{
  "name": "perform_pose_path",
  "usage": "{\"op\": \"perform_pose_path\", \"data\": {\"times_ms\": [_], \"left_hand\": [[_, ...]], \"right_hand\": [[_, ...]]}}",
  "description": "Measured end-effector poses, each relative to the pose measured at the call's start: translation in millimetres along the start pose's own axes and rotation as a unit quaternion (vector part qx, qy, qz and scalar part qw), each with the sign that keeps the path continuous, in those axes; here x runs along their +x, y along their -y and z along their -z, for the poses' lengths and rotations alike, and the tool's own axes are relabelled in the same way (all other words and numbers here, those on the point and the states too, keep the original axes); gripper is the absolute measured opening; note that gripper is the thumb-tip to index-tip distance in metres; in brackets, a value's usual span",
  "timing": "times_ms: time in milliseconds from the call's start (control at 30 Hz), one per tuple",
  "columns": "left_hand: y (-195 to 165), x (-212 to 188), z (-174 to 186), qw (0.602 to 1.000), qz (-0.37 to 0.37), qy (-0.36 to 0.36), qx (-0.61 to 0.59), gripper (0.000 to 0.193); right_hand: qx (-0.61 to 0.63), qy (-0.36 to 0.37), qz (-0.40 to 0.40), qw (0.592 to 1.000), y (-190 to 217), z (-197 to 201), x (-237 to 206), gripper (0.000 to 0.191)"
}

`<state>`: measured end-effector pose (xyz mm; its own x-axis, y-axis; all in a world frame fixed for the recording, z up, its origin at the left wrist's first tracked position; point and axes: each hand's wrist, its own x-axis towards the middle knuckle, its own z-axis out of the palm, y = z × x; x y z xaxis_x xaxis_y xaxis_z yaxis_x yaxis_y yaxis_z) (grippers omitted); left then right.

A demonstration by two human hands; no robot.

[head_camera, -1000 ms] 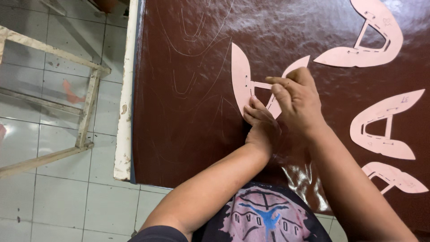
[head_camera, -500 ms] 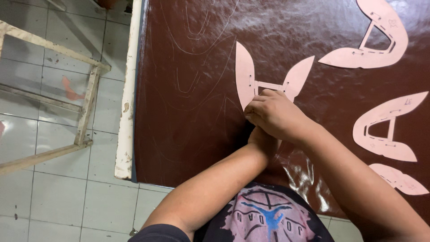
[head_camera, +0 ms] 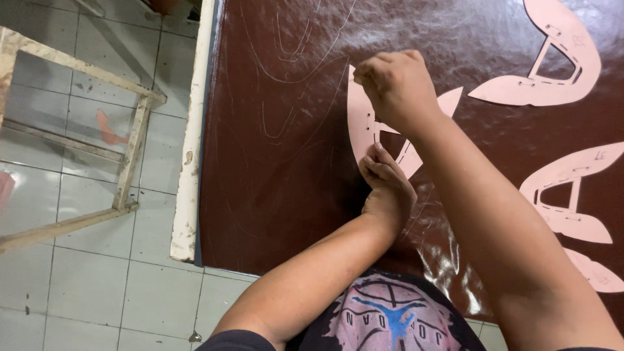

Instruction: The person works at a padded workbench covered with pink paper shoe pattern pieces. They pick up each pattern piece, hold it flat, and use a small marking tool to make marks along the pattern edges, then set the finished piece aside and take the next one.

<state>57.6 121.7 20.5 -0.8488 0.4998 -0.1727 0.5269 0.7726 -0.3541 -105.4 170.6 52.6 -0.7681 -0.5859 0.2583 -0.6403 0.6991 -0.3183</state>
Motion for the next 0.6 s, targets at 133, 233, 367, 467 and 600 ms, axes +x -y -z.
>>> {"op": "perform_pose_path", "data": {"times_ms": [133,233,367,467,600], "left_hand": [[1.3,0.5,1.6,0.999,0.016,-0.007,-0.035,0.042],[3.4,-0.6,3.2,0.998,0.008,-0.006,-0.056,0.040],[7.3,-1.9,-0.1,1.000,-0.021,-0.005,-0.013,0.039],[4.1,-2.0,-4.2,0.999,-0.017,-0.015,-0.026,0.038],[7.7,-3.3,-16.1,0.995,0.006,-0.074,-0.061,0.040]], "right_hand": [[0.013,-0.021,-0.003,1.000,-4.0,2.5,10.7,0.008],[0.034,-0.035,-0.012,0.999,-2.3,4.0,14.1,0.009],[0.014,-0.032,-0.018,0.999,-2.2,2.1,20.0,0.010],[0.032,-0.051,-0.037,0.998,-4.2,-0.7,16.7,0.006],[0.221,-0.123,-0.147,0.956,-11.6,12.0,-18.7,0.011]]}}
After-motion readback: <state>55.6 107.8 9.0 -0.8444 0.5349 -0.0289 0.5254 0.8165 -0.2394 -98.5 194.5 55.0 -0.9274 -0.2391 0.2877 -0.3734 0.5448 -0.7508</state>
